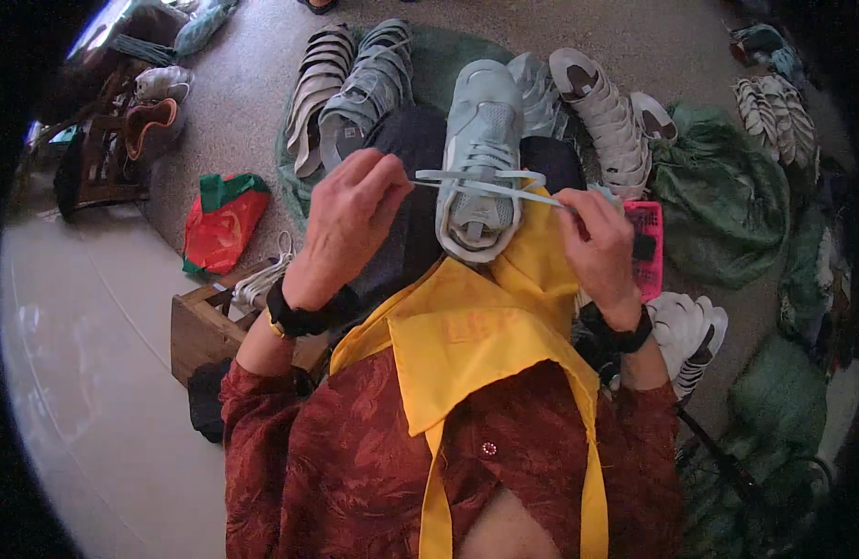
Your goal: The person sits on the floor and laces a light-colored sneaker resting on their lap. They repeatedly thread the laces through the eyelets, pull them taut, and tie a knot, repeating the process to secure the laces.
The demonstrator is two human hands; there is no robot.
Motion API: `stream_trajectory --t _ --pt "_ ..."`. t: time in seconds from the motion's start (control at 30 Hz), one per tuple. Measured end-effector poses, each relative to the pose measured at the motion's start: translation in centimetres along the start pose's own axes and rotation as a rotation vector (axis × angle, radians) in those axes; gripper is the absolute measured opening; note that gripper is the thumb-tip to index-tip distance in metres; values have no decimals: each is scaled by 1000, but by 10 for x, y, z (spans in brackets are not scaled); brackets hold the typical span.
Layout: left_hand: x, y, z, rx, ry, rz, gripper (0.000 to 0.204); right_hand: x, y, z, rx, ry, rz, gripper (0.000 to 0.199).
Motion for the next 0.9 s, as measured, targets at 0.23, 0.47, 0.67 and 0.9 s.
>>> stream_trajectory --t 0.23,0.47,0.67,0.9 --pt "-30 -2 27 -185 67 38 10 43 13 21 -40 -93 17 15" --pt "-73 17 60 -228 255 45 10 111 33 48 -114 -294 2 15" --pt "-95 37 78 -254 311 33 10 144 37 64 -132 -389 -21 16" --pt "-100 52 87 -333 409 -3 8 161 26 63 -219 -472 -45 16"
Point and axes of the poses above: each hand's wrist, its own z-axis away from the middle knuckle, its own y-axis out of the back of the hand, x = y × z, the point moved 10 cm from there along -z, towards the middle knuckle, and after that the axes turned 14 degrees about -y, right-handed, at the moved point
